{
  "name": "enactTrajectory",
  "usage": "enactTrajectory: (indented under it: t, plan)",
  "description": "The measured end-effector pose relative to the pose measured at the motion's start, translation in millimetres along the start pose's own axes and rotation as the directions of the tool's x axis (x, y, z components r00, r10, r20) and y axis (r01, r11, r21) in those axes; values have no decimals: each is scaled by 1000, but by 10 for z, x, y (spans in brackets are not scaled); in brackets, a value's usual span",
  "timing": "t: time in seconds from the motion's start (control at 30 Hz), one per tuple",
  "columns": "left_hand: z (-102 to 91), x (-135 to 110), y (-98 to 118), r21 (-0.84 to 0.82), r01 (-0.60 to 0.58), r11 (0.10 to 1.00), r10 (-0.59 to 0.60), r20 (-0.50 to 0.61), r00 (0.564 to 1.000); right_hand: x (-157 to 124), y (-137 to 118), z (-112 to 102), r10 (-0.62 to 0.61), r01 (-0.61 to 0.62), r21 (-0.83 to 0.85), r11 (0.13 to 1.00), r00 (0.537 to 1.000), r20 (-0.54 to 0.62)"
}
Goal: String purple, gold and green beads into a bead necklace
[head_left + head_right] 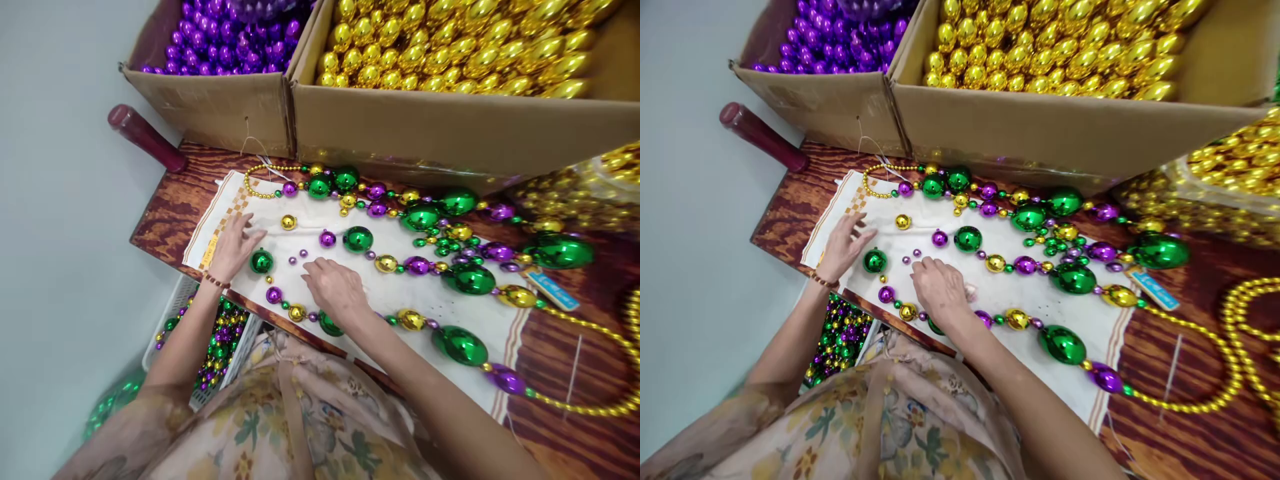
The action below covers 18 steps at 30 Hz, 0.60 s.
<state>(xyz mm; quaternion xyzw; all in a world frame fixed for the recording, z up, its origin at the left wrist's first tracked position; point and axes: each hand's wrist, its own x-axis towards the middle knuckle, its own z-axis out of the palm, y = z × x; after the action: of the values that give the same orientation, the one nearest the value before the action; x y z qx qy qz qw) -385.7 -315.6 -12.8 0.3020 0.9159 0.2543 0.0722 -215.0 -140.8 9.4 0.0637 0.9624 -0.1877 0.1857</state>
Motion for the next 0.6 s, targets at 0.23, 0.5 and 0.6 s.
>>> enactTrajectory:
  t: [0.23, 0.5, 0.6]
  plan:
    - [10, -560, -1, -60, 170, 984, -157, 170, 973, 281, -228, 2, -57, 49, 107, 993, 996, 75]
    - [103, -336, -94, -296, 255, 921, -270, -9, 963, 303, -182, 14, -26, 20, 76, 997, 997, 79]
    - [159, -249, -216, -375, 247, 894, -293, -70, 954, 304, -181, 0, -14, 7, 78, 997, 995, 94]
